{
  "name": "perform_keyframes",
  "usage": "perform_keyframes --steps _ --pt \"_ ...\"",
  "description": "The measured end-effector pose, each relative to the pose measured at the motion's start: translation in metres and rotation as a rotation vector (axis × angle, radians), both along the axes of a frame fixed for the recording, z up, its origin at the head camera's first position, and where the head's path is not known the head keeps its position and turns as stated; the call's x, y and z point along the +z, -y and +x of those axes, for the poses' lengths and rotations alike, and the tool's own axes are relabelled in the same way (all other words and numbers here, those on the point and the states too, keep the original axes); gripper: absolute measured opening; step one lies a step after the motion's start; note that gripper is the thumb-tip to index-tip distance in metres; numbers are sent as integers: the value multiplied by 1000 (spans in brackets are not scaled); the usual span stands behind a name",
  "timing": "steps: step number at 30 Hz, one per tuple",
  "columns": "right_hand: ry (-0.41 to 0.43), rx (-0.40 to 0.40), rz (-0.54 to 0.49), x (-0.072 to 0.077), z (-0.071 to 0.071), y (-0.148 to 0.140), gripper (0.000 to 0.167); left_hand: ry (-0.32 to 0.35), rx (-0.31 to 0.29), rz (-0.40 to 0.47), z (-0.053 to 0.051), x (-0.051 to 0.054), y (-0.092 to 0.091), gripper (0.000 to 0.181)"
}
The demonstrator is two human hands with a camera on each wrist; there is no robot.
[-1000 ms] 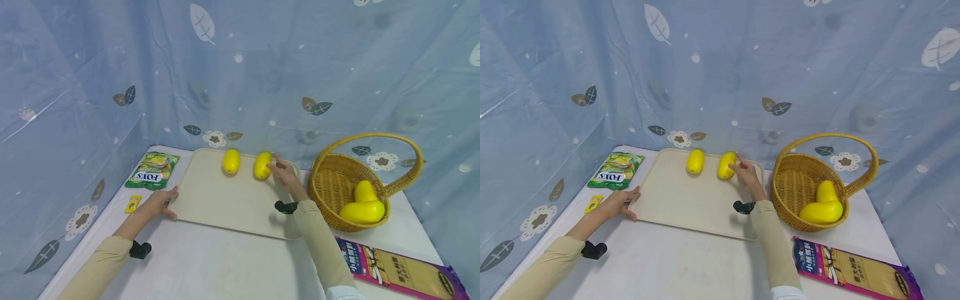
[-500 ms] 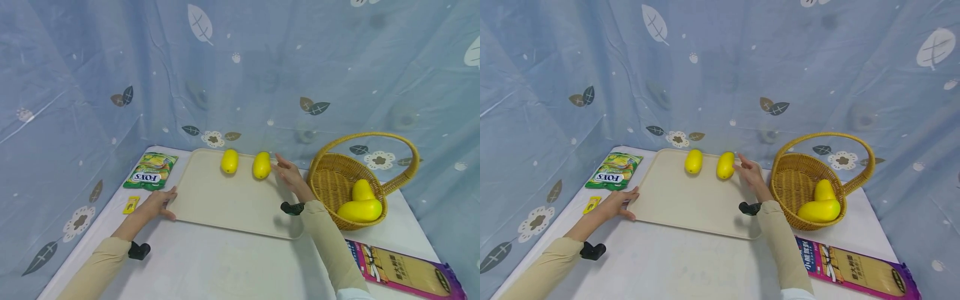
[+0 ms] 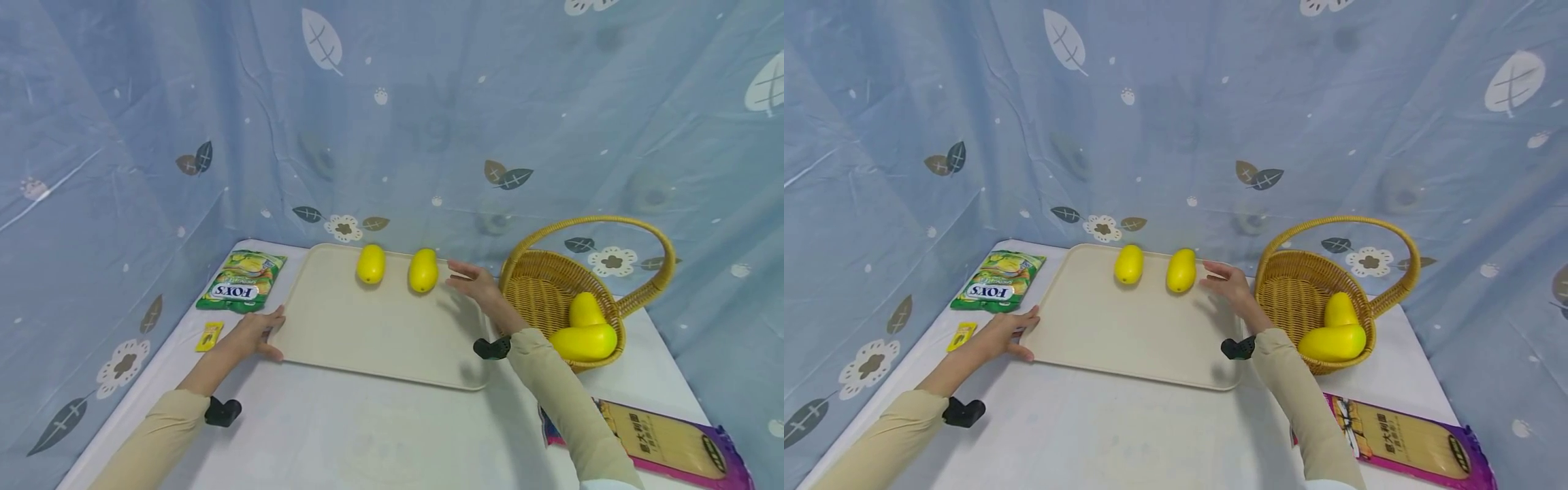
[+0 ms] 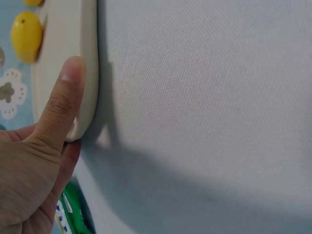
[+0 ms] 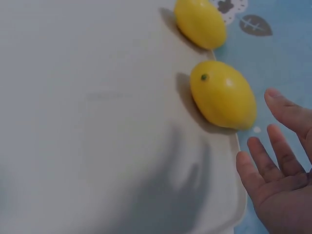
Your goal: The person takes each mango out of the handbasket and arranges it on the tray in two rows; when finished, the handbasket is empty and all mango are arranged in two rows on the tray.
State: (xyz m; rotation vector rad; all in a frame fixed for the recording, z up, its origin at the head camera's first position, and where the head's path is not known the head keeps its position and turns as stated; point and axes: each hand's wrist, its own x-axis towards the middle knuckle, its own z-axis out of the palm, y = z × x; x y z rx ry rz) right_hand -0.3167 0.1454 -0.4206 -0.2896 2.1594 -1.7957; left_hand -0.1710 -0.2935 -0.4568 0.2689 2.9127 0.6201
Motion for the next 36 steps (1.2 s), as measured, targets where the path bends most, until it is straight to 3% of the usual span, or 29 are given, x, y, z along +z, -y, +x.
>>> perform_keyframes --steps 7,12,20,25,36 --pt "-128 90 80 3 3 -14 51 3 7 0 0 0 0 90" --pt "-159 157 78 4 8 -27 48 -4 0 0 0 -1 1 89" --pt "-161 222 121 9 22 -48 47 11 -4 14 1 1 1 89" --pt "-136 281 69 17 38 -65 46 3 -16 17 1 1 0 89" --pt "-74 367 36 32 60 -140 46 -46 -78 25 2 0 4 87"
